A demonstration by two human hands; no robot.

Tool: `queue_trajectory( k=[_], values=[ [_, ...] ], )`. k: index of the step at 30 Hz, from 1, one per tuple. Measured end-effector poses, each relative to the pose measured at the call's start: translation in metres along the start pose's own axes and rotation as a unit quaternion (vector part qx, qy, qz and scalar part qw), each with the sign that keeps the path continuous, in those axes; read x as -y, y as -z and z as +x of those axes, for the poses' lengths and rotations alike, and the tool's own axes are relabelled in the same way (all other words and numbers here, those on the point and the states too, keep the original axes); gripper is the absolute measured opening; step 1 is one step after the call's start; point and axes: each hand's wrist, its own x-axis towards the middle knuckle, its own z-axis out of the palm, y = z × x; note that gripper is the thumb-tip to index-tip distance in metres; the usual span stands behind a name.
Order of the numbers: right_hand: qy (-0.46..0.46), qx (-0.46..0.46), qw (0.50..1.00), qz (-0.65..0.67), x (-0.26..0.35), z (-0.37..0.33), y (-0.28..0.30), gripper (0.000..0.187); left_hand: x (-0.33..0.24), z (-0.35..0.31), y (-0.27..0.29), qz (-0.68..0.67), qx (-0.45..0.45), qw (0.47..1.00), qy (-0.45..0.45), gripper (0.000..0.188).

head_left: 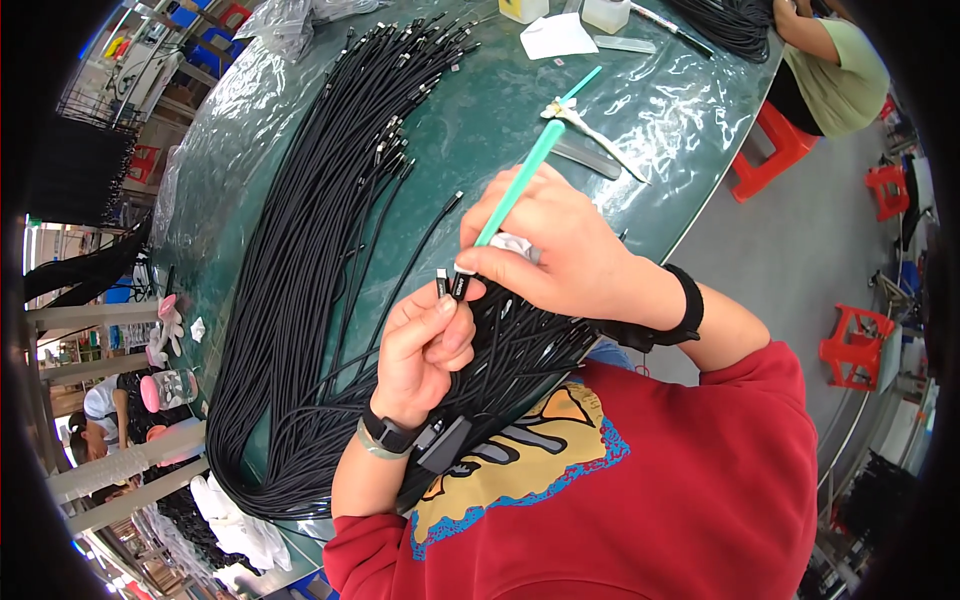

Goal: The person gathers several black cables and wipes the metal connectors one by one with a cloth-wrapped stick. After cleaning the connectors, the person bundles the cables together and sets them back on the table.

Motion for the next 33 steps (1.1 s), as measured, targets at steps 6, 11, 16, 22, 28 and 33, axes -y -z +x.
queue_trajectory(
  k=[6, 11, 16, 22, 28, 33],
  values=[
    [-0.016, -0.007, 1.000, -0.002, -0.004, -0.002, 0.006, 0.009, 0.001, 0.000, 0.001, -0.041, 0.044, 0.998, 0.013, 0.024],
    [-0.083, -0.024, 0.995, 0.046, -0.002, -0.006, 0.015, 0.009, 0.000, -0.002, -0.002, 0.029, 0.034, 0.999, -0.028, 0.021],
    [-0.125, -0.037, 0.988, 0.088, 0.004, -0.010, 0.013, 0.009, 0.005, 0.001, -0.012, 0.210, -0.111, 0.956, -0.173, 0.020],
    [-0.018, 0.004, 1.000, 0.014, 0.008, -0.011, -0.007, 0.010, 0.006, -0.002, -0.020, 0.296, -0.164, 0.923, -0.181, 0.023],
    [0.041, 0.004, 0.999, -0.035, 0.005, -0.007, -0.011, 0.011, 0.007, -0.002, -0.025, 0.352, -0.181, 0.902, -0.175, 0.023],
    [0.015, -0.023, 0.999, -0.023, 0.004, -0.005, -0.008, 0.011, 0.006, 0.000, -0.018, 0.320, -0.170, 0.917, -0.169, 0.024]
  ],
)
